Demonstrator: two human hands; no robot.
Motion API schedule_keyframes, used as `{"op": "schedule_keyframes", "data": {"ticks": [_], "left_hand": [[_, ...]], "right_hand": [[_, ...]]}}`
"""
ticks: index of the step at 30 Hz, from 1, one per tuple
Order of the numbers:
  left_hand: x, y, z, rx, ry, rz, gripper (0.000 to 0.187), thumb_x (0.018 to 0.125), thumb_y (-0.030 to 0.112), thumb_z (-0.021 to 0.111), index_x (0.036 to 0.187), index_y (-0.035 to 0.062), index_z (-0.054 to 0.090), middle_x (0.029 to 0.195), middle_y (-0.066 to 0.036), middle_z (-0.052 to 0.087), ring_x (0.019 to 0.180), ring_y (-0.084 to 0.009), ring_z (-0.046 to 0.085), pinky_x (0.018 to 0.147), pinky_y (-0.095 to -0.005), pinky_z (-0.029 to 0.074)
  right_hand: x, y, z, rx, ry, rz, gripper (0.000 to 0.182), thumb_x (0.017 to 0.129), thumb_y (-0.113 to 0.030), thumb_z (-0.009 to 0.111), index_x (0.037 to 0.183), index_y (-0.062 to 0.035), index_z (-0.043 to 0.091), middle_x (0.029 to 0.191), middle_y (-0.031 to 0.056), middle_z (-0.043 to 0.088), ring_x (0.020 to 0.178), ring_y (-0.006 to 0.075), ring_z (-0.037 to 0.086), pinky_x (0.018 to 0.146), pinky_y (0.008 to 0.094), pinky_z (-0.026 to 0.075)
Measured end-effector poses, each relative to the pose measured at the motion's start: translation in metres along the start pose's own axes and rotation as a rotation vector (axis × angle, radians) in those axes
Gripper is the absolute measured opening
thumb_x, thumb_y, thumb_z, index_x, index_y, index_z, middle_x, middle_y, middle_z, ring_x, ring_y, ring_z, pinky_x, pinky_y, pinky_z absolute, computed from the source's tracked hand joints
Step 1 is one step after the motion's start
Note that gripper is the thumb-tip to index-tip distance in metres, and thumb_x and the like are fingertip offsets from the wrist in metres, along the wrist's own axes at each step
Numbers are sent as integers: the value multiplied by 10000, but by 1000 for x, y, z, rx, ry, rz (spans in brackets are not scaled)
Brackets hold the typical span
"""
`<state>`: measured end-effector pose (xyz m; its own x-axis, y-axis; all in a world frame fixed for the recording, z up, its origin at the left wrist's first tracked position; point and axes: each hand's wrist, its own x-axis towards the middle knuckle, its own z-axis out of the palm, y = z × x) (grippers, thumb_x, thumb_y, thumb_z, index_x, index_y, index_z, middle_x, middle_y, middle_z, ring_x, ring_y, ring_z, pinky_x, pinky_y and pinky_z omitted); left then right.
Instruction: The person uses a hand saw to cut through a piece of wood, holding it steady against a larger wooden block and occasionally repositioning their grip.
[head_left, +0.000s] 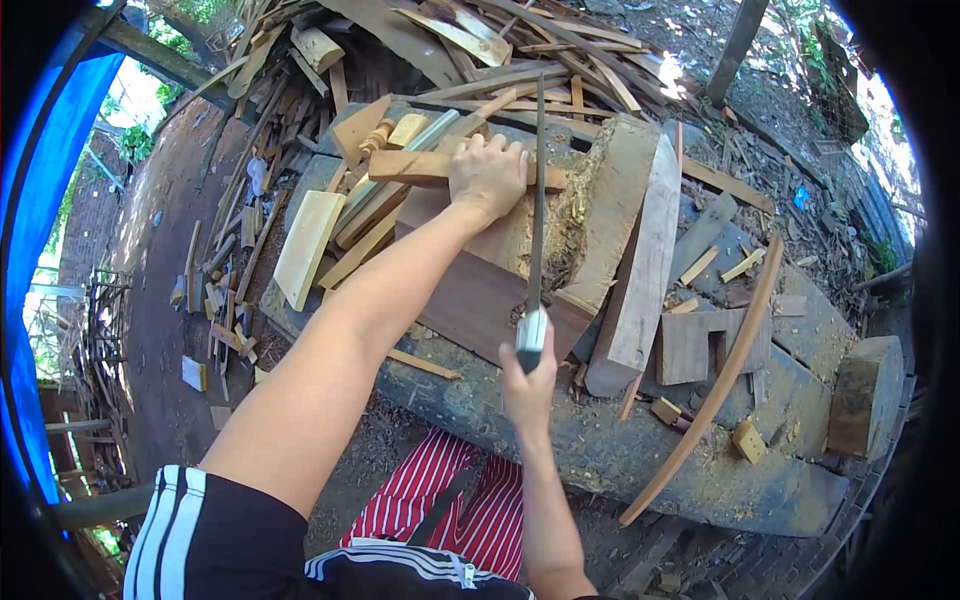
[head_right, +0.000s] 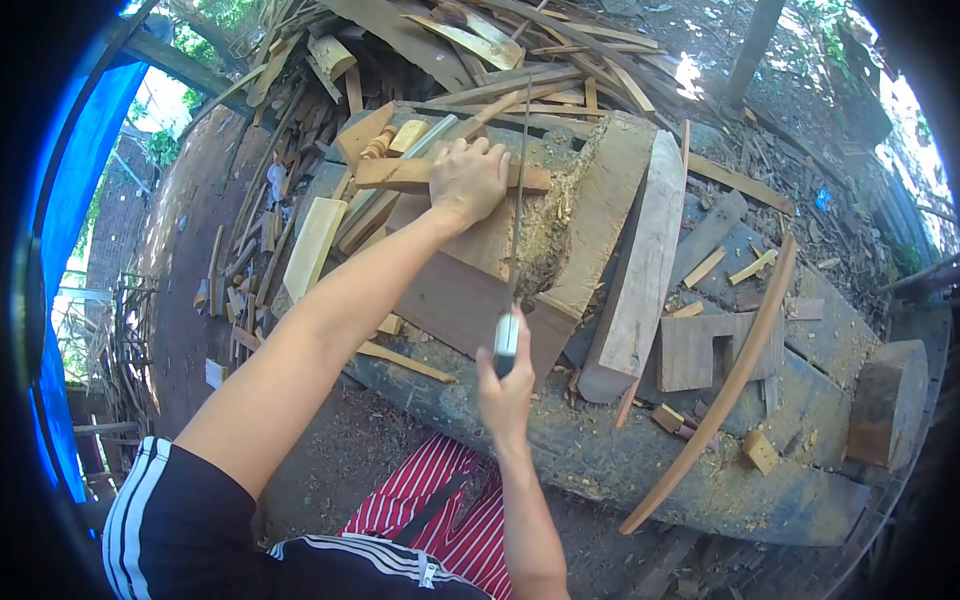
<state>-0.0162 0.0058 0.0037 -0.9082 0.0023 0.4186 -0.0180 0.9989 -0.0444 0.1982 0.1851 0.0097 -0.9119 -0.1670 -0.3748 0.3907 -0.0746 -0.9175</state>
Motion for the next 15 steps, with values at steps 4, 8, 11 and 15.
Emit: {"op": "schedule_keyframes", "data": {"ticks": [4, 8, 11, 15], "left_hand": [[0, -1, -1, -9, -19, -6, 267, 966, 330, 511, 879, 143, 681, 885, -46, 642, 883, -279, 626, 804, -444, 492], [2, 3, -1, -41, 12, -53, 266, 967, 333, 512, 884, 143, 679, 897, -46, 649, 888, -274, 628, 811, -436, 495], [3, 2, -3, -5, 1, -49, 268, 967, 338, 513, 873, 141, 669, 895, -46, 648, 887, -270, 629, 802, -429, 499], [-1, -1, 1, 19, 24, 48, 266, 971, 341, 510, 878, 146, 665, 878, -41, 641, 877, -271, 627, 787, -435, 494]], "right_hand": [[-82, 44, -20, -246, 44, -188, 619, 910, -112, 606, 1491, -69, 396, 1057, 119, 625, 901, 167, 579, 872, 325, 474], [-75, 18, -26, -82, 17, 39, 626, 903, -91, 604, 1495, -94, 400, 1011, 114, 634, 833, 160, 590, 808, 306, 489], [-77, 16, -17, -246, 22, -104, 647, 897, -70, 593, 1507, -134, 386, 853, 87, 615, 739, 143, 584, 734, 293, 491], [-91, -23, -31, -105, -6, 95, 644, 880, -67, 601, 1492, -110, 405, 890, 96, 625, 779, 156, 600, 782, 296, 491]]}}
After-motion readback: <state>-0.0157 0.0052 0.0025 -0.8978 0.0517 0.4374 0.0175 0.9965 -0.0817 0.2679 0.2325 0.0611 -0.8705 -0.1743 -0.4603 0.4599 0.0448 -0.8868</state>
